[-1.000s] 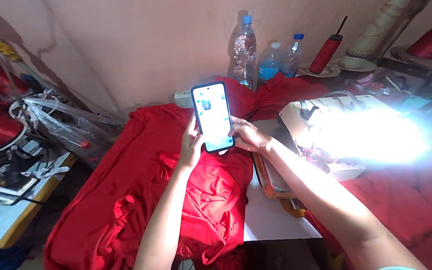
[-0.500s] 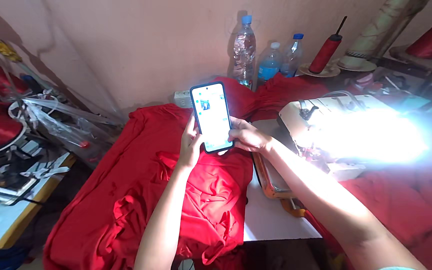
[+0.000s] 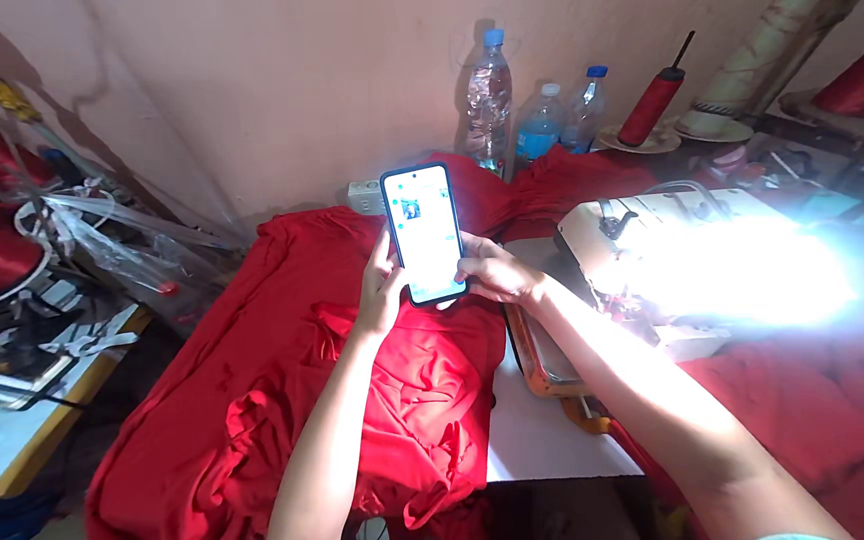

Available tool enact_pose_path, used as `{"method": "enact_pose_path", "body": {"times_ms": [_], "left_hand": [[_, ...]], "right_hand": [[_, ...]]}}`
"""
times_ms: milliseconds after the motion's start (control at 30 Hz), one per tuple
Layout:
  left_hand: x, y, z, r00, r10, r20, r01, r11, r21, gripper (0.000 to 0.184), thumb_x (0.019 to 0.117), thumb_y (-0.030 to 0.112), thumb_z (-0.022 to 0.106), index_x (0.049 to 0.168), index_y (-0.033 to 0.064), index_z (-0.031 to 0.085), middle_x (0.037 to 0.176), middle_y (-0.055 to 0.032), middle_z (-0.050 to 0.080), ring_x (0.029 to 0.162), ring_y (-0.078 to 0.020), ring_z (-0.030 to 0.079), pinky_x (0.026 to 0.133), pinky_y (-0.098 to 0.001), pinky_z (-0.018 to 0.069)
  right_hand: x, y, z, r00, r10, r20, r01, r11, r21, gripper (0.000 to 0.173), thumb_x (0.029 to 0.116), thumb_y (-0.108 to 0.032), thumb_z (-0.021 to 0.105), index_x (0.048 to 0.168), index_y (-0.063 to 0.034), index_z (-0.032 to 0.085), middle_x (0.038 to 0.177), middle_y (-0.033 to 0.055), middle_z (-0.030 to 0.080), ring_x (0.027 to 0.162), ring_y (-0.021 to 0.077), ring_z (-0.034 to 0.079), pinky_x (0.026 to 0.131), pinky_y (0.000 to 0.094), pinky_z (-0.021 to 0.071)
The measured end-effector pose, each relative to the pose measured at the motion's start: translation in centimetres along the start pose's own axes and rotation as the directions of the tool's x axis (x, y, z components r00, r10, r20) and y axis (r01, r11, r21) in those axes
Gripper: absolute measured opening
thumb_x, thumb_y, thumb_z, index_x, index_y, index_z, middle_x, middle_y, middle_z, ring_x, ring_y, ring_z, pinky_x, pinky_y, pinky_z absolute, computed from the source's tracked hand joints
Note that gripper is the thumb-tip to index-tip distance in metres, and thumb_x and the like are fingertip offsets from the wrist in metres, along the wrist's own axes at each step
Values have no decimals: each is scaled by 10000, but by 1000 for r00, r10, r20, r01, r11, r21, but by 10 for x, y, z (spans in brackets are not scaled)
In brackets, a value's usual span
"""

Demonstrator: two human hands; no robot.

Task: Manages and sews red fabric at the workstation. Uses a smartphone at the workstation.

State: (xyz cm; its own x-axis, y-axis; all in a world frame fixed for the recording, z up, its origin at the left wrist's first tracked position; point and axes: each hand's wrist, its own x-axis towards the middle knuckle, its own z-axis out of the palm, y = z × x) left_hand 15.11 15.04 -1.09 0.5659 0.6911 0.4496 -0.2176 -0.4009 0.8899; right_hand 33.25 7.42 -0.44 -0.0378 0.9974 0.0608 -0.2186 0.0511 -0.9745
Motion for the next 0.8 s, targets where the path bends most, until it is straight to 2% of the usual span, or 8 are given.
{"method": "enact_pose_path", "body": {"times_ms": [67, 167, 300, 433, 533, 800], "left_hand": [[0, 0, 0, 1000, 1, 2, -1, 1000, 6, 757, 874, -58, 351, 1603, 43, 177, 1342, -74, 620, 1039, -40, 668, 901, -256, 558], [0, 0, -1, 1000, -1, 3, 1, 1000, 18, 757, 877, -57, 343, 1607, 46, 173, 1360, -82, 608, 1055, -42, 661, 914, -261, 552], [0, 0, -1, 1000, -15, -2, 15, 1000, 5, 757, 878, -61, 340, 1608, 60, 180, 1366, -84, 601, 1045, -54, 664, 902, -269, 556], [0, 1, -1, 1000, -20, -4, 20, 1000, 2, 759, 880, -50, 351, 1610, 65, 179, 1370, -75, 601, 1041, -44, 663, 897, -260, 556], [0, 1, -1, 1000, -16, -2, 16, 1000, -7, 757, 884, -56, 350, 1611, 64, 177, 1367, -76, 605, 1046, -49, 666, 907, -264, 556], [0, 1, 0, 1000, -3, 2, 3, 1000, -4, 760, 874, -61, 355, 1606, 48, 182, 1360, -78, 611, 1049, -54, 670, 905, -267, 561]], "right_hand": [[-1, 0, 1, 1000, -8, 8, 8, 1000, 5, 613, 849, 150, 442, 1411, -91, 426, 1089, 63, 671, 860, 160, 708, 706, 357, 624], [-1, 1, 2, 1000, -19, -5, 19, 999, -26, 731, 744, 188, 523, 1412, -94, 428, 1119, 68, 674, 877, 160, 710, 682, 345, 626], [-2, -2, 3, 1000, -6, -5, 6, 999, -43, 745, 786, 223, 516, 1449, -96, 404, 1157, 77, 665, 908, 171, 710, 704, 356, 629], [0, -1, 2, 1000, 9, 2, -9, 1000, 26, 541, 911, 69, 364, 1419, -107, 423, 1098, 61, 666, 880, 168, 705, 710, 375, 620], [0, -5, 4, 999, 45, -12, -44, 995, 93, 466, 987, -13, 284, 1410, -126, 442, 1098, 64, 672, 877, 178, 707, 693, 374, 615], [1, -2, 2, 1000, 9, -11, -8, 998, 66, 421, 1003, 2, 340, 1390, -104, 467, 1089, 76, 689, 869, 193, 724, 703, 385, 632]]}}
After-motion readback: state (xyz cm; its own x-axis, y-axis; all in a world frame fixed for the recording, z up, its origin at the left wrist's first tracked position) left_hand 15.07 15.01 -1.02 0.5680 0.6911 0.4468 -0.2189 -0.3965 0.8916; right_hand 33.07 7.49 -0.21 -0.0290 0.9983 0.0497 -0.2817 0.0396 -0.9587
